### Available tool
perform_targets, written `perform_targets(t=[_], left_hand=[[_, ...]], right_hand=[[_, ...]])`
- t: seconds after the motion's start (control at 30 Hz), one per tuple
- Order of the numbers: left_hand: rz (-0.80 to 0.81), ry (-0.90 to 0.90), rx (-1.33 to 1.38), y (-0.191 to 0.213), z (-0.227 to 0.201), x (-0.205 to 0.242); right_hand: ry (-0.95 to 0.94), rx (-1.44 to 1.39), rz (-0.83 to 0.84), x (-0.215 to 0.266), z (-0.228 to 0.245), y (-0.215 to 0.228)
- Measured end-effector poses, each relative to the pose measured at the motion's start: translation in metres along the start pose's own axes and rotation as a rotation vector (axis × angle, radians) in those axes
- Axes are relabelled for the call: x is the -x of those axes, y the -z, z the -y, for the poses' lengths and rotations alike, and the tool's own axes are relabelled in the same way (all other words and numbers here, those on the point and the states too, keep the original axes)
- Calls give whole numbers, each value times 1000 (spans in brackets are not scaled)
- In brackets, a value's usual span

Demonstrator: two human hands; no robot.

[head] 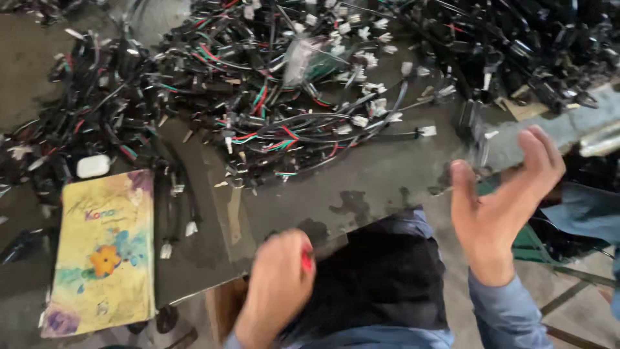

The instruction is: The person repeatedly picks up ignition switch assemblies from a pile on a table, uses red-handled pliers to strip the outer sheathing from the wires, and then discards the processed units. The task involves handling multiple similar components in a repetitive manner.

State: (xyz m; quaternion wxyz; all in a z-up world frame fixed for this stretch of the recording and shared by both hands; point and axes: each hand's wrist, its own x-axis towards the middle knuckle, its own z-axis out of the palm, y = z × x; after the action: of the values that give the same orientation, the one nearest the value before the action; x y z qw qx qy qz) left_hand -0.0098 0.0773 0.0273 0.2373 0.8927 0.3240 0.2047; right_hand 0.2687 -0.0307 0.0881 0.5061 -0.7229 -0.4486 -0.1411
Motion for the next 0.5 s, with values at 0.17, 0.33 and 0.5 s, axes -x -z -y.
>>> perform_targets(t=[0.17, 0.33, 0.5], left_hand=[[-177, -2, -46, 26, 11, -98], [-376, -53, -300, 22, 37, -170], [-449, -144, -181, 61, 34, -180]], right_hand=[[93, -130, 354, 71, 0, -22], [-953, -795, 870, 205, -33, -100], [-972, -898, 871, 261, -98, -138]])
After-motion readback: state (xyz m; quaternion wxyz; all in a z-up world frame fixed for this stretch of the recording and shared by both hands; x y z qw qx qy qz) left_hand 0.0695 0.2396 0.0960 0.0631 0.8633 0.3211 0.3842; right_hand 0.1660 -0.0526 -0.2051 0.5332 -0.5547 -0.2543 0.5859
